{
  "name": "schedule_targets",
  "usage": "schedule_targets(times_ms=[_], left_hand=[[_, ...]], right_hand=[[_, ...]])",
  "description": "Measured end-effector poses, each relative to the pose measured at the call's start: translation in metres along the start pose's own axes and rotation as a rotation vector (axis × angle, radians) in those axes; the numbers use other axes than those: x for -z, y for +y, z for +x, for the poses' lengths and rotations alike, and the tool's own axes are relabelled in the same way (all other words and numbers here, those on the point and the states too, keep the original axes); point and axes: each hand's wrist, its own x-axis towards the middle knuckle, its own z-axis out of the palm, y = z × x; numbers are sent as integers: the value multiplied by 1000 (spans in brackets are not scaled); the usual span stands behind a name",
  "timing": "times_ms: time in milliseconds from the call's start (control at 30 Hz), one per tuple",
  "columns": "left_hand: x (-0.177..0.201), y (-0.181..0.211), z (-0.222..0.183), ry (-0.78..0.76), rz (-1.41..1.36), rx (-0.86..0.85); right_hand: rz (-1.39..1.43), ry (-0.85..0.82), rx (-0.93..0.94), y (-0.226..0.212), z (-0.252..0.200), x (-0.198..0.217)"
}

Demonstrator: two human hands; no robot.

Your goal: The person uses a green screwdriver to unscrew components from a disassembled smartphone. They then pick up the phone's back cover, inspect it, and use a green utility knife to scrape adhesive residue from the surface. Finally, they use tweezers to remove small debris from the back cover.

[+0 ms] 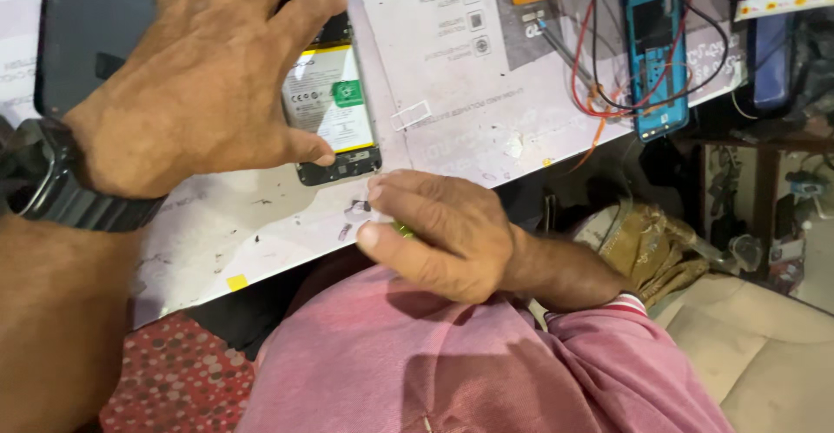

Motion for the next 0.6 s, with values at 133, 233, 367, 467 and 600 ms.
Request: schedule_targets(times_ms=[133,233,367,467,600], left_hand=[[0,1,0,42,30,-13],[4,0,0,-66,-83,57],[6,0,1,-2,-118,-11],[8,-5,1,-117,-213,82],[6,-7,-2,-134,-197,99]], right_hand=[[186,-152,-324,-6,2,9],[265,-242,-611,-5,8,14],[70,-93,-252,16,20,24],[124,-174,-267,27,26,35],[152,-241,-295,31,29,41]])
